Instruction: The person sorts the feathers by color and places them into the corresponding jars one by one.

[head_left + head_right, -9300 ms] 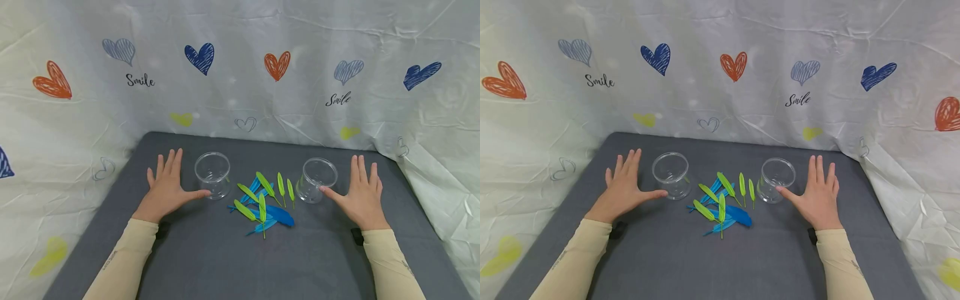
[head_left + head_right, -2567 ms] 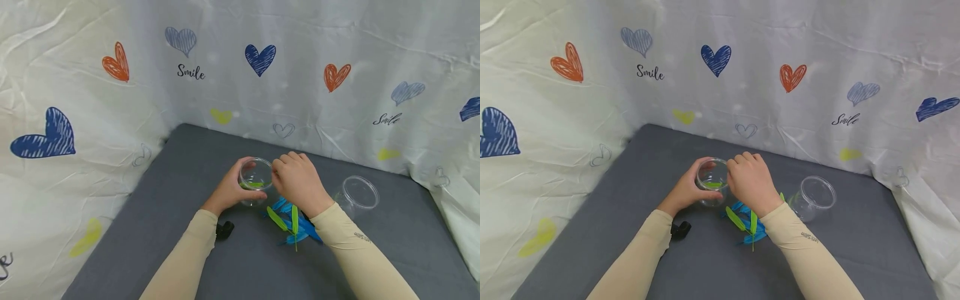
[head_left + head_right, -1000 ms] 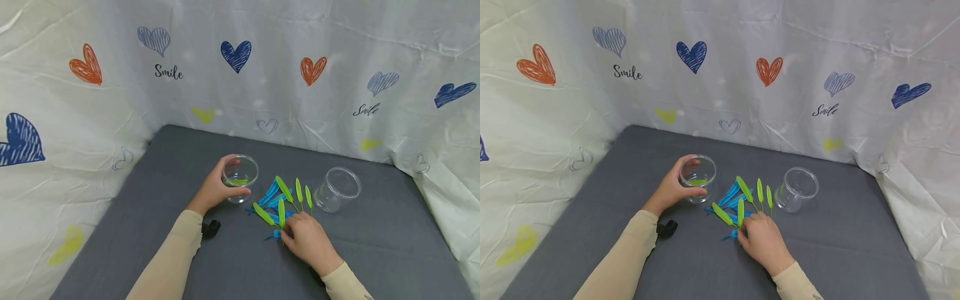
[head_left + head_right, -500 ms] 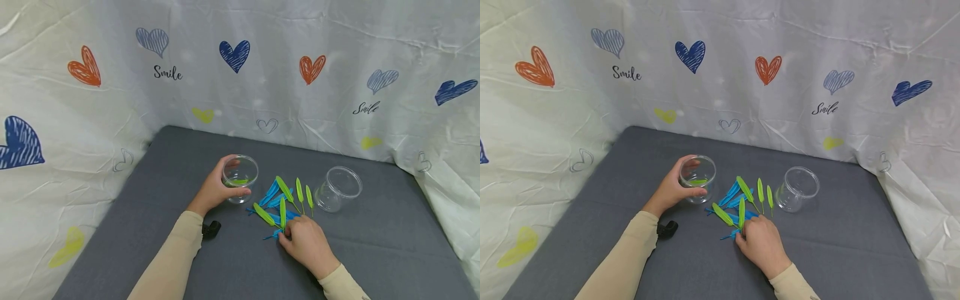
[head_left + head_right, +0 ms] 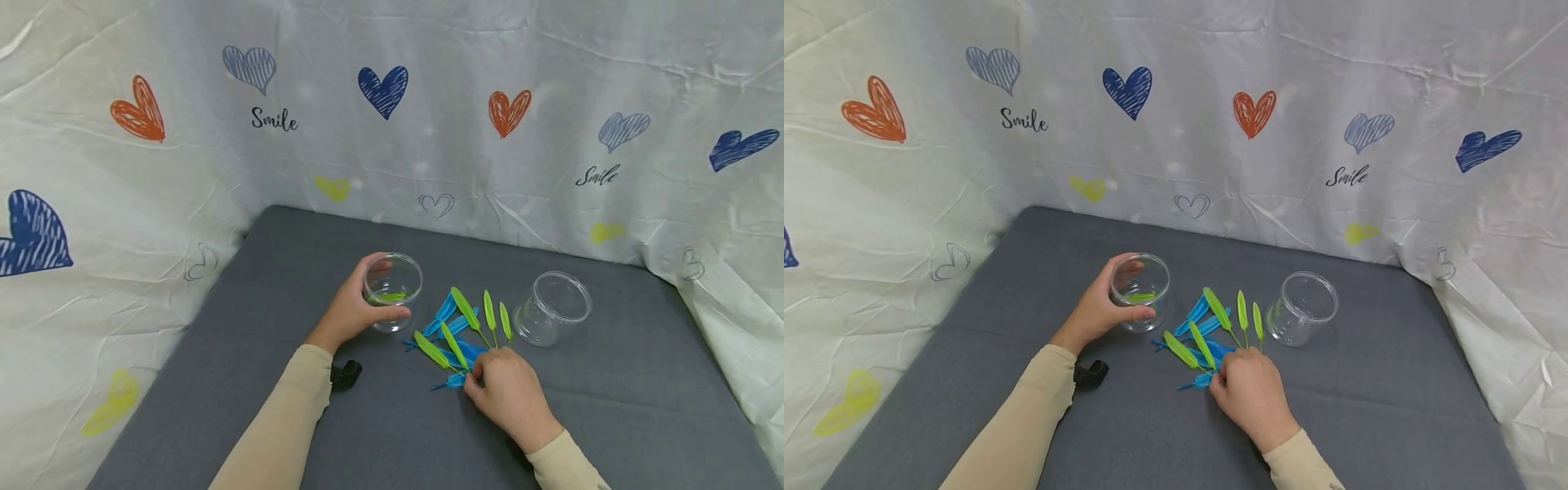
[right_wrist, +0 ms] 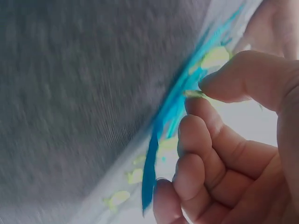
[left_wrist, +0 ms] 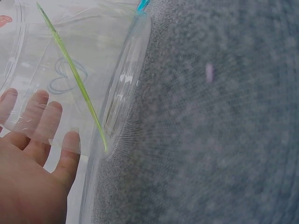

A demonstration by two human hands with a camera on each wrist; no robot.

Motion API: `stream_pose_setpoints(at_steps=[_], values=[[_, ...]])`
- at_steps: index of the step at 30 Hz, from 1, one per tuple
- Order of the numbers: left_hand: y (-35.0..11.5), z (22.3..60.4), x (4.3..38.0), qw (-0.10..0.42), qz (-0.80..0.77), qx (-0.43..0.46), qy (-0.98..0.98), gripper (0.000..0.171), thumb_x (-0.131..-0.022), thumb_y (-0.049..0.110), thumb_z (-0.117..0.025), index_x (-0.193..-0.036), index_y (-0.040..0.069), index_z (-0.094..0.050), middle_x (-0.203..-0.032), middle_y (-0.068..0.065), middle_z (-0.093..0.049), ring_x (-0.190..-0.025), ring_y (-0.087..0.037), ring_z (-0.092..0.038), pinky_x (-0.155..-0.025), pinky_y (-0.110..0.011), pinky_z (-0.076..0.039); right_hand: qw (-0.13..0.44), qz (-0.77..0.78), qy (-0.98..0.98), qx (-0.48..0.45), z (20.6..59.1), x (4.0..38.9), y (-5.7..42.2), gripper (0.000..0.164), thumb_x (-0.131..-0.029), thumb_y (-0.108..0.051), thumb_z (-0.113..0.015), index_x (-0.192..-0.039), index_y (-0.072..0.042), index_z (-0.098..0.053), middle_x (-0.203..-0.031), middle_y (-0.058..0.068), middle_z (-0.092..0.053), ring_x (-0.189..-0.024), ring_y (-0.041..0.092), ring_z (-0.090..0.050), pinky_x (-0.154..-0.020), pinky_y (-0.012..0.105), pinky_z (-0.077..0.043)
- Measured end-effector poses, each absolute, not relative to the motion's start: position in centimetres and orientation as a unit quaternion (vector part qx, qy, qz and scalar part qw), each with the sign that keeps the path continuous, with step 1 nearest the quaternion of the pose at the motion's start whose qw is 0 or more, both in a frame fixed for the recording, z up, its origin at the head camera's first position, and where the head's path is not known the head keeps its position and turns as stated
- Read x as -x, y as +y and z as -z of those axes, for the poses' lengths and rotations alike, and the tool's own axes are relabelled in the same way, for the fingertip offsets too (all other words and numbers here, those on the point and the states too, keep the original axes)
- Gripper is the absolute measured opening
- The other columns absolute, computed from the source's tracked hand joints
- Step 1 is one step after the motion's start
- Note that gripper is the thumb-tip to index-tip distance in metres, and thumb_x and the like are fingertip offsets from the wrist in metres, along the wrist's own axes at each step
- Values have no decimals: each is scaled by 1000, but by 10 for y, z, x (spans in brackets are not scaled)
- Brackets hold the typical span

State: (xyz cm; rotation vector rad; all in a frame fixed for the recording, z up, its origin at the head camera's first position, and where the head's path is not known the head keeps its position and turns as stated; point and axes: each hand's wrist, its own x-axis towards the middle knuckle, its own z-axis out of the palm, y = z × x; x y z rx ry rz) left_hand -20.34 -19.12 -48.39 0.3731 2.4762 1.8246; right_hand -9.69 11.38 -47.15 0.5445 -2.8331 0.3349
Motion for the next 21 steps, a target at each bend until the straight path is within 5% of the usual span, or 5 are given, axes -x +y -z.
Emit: stream_pose_setpoints(at_steps=[6, 21], values=[[-192, 484, 204, 22, -586, -120, 801, 111, -74, 52, -100, -163, 47, -34, -162, 11, -50, -155, -20, -45, -122, -59, -45, 152, -121, -962, -190, 464, 103, 121, 28, -81, -10, -87, -68, -18, -64, -64, -9, -51, -65, 11, -45, -56, 26, -41], [-192, 479, 201, 22, -592, -119, 797, 109, -74, 51, -100, -161, 47, -36, -162, 11, -50, -155, -22, -44, -121, -59, -46, 129, -143, -965, -177, 436, 117, 123, 16, -88, -15, -88, -81, -18, -74, -75, -5, -70, -71, 10, -58, -58, 28, -50]])
